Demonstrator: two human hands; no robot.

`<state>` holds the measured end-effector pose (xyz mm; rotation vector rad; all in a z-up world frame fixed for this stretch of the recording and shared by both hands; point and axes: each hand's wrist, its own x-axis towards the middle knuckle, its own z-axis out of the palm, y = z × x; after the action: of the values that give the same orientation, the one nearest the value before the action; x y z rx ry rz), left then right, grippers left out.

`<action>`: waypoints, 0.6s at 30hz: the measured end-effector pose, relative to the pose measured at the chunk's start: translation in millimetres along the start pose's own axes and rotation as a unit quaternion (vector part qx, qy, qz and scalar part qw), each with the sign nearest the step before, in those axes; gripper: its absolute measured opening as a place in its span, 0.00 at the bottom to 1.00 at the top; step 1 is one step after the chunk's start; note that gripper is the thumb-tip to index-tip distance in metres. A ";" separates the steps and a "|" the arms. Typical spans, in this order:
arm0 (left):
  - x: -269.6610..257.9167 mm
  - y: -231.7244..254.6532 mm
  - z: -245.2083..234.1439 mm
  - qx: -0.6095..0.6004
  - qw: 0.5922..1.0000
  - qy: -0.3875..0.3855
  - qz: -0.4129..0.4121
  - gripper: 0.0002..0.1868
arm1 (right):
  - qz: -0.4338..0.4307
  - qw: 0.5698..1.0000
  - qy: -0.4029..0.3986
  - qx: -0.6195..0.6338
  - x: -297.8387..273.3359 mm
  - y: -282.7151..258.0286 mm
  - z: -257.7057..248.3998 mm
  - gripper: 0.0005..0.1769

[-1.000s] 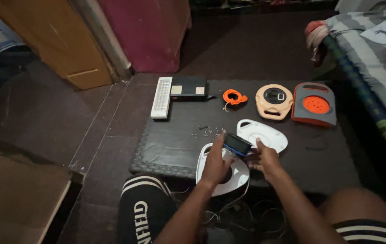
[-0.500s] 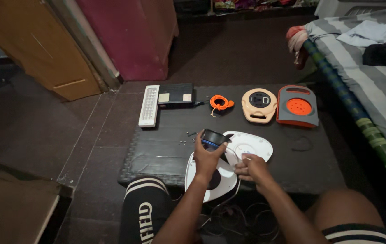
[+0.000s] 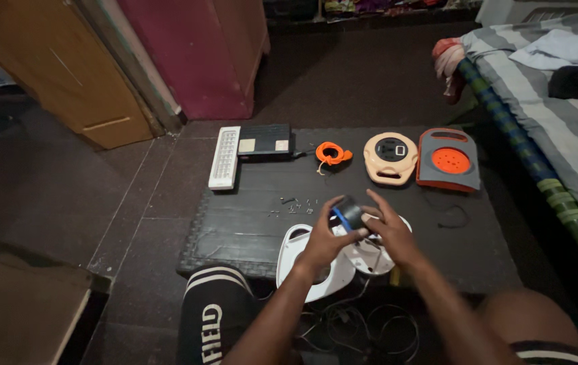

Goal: The person disassembles an extension cord reel by opening the plastic outer casing, lifting out the internal spool assembly, and separating the socket faceplate from the spool by hand.

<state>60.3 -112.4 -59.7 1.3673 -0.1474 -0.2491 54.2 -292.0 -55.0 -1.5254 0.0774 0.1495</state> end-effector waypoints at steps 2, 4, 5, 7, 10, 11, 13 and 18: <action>-10.0 9.9 3.0 -0.013 0.997 -0.078 0.004 0.53 | 0.014 1.000 -0.016 -0.013 2.8 -2.7 2.2 0.38; -14.2 18.8 5.2 0.034 0.996 -0.079 0.021 0.54 | 0.027 0.999 -0.030 -0.024 5.6 -5.5 3.3 0.39; -14.7 21.3 5.6 0.081 0.992 -0.082 0.041 0.54 | 0.045 0.996 0.007 -0.077 7.4 -6.4 4.1 0.36; -14.7 20.8 5.7 0.043 0.996 -0.073 0.026 0.53 | 0.064 0.989 0.040 -0.130 10.1 -4.3 6.7 0.33; -4.6 8.3 1.7 -0.018 0.998 -0.055 0.036 0.50 | 0.074 0.991 0.035 0.104 17.1 2.1 3.6 0.29; -0.3 2.6 -0.2 -0.039 0.996 -0.044 0.062 0.48 | 0.097 0.982 0.031 0.156 19.0 3.7 1.3 0.29; 5.8 -7.5 -8.6 -0.031 0.998 -0.044 0.044 0.47 | 0.121 0.970 0.032 0.209 19.4 7.8 -1.5 0.29; 23.4 -24.6 -15.4 -0.157 0.983 -0.003 -0.091 0.47 | 0.168 0.939 0.093 0.287 24.2 14.2 -0.8 0.25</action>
<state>84.4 -108.4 -87.8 1.0662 0.0137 -0.4129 76.0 -291.1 -72.5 -0.9276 0.4942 0.2323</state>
